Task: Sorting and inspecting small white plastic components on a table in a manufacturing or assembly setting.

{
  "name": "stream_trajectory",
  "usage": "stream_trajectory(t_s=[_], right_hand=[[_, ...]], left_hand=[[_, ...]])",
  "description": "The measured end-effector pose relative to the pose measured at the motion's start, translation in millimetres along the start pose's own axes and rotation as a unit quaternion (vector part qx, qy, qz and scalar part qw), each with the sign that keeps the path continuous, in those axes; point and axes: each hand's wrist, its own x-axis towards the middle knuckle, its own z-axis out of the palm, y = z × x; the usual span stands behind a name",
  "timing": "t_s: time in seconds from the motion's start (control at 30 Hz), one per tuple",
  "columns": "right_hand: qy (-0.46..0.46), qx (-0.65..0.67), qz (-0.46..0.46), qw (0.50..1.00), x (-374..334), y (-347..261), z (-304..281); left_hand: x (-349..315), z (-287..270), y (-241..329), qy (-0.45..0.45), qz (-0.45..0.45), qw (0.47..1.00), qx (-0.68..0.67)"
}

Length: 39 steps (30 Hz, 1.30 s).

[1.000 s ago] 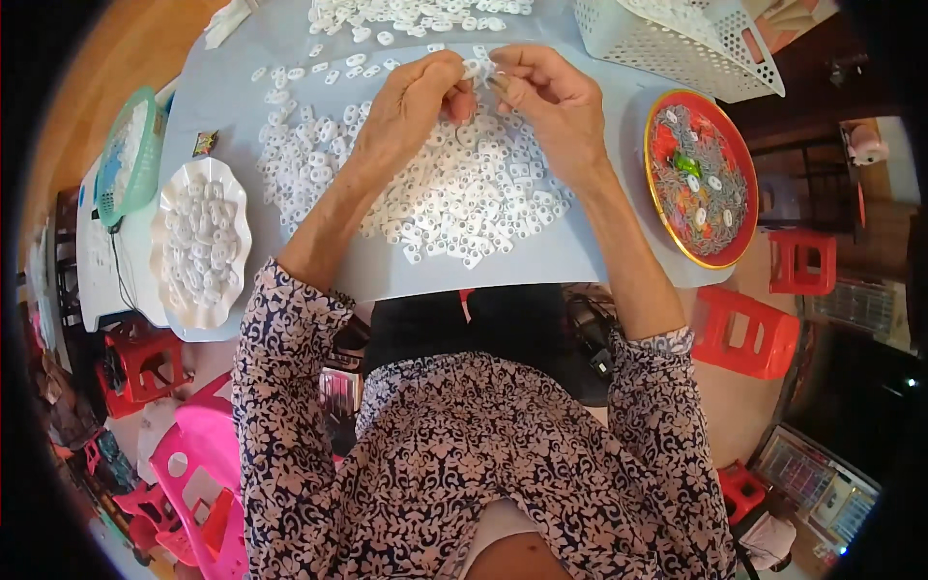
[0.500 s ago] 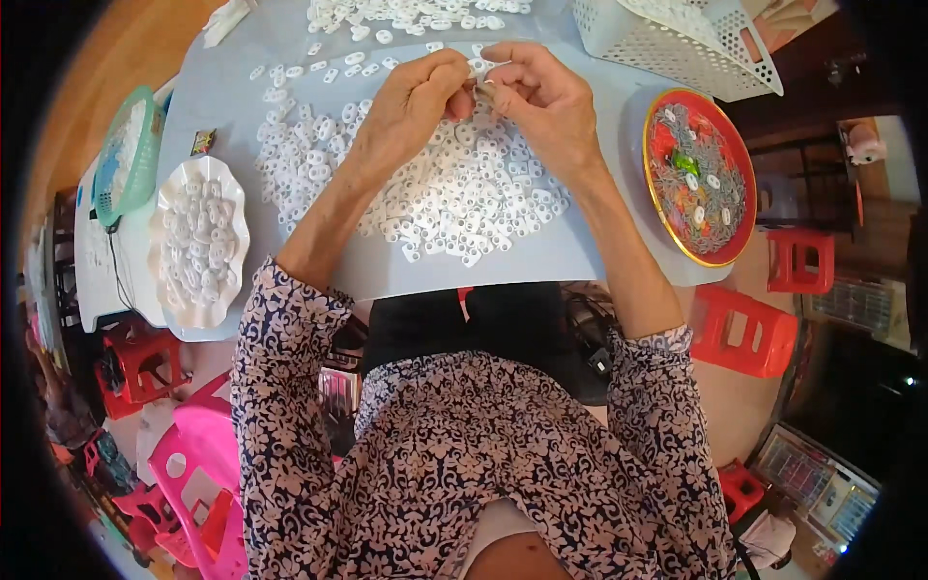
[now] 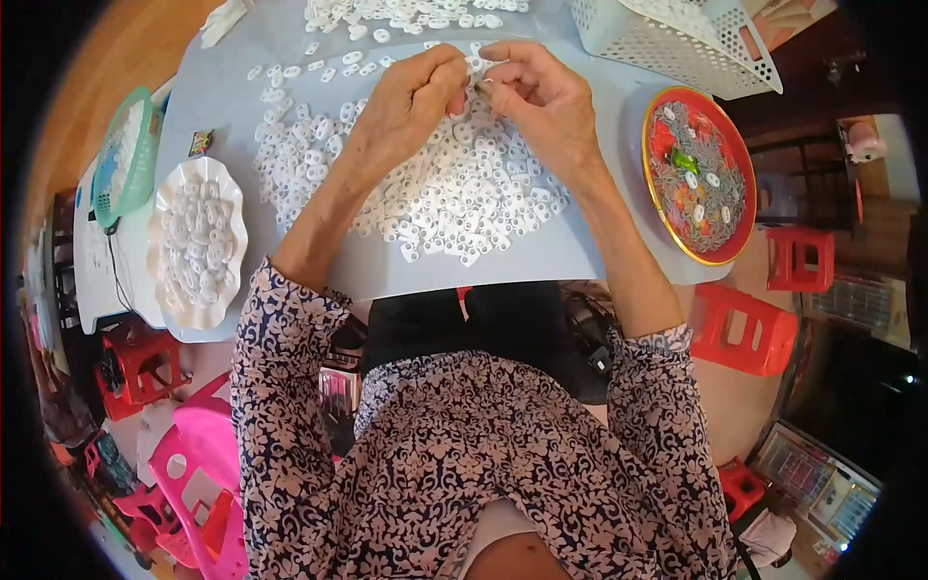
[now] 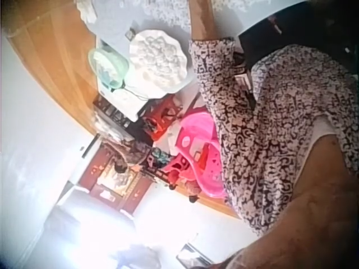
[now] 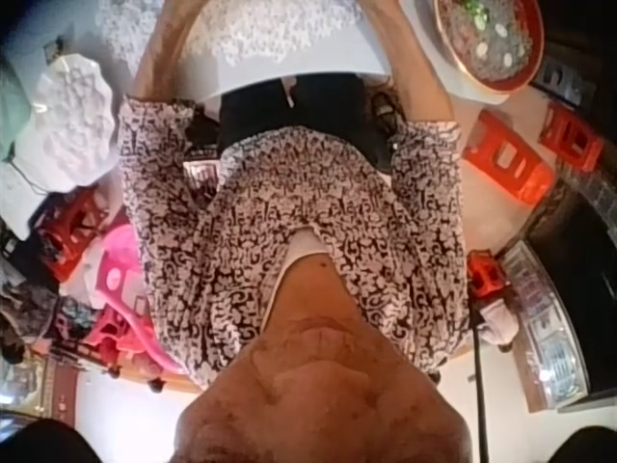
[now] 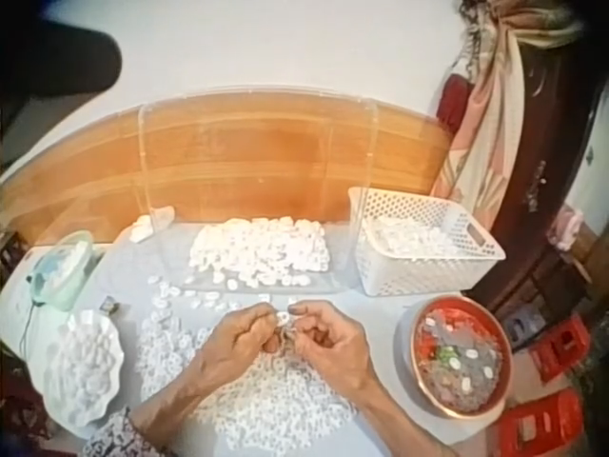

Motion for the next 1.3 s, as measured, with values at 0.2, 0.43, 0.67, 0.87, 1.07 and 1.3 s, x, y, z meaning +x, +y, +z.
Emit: stream_trajectory(t_s=[0.2, 0.43, 0.67, 0.87, 1.07, 1.3], right_hand=[[-0.003, -0.005, -0.003, 1.000, 0, -3, 0], [-0.019, 0.005, 0.003, 1.000, -1, -4, -1], [-0.027, 0.006, 0.017, 0.999, -2, -6, -1], [-0.018, -0.005, -0.009, 1.000, -1, -5, 1], [-0.038, -0.030, -0.020, 0.999, -1, -6, -1], [-0.037, 0.006, -0.008, 0.999, -1, -9, 1]], left_hand=[[1, 0, 0, -0.001, -0.005, 1.000, 0.004], [0, 3, -1, -0.013, -0.110, 0.980, -0.165], [0, 1, 2, -0.010, -0.069, 0.993, -0.092], [1, -3, 0, -0.009, -0.004, 1.000, 0.006], [-1, -2, 12, -0.016, -0.054, 0.998, -0.018], [0, 0, 3, -0.030, -0.128, 0.979, -0.158]])
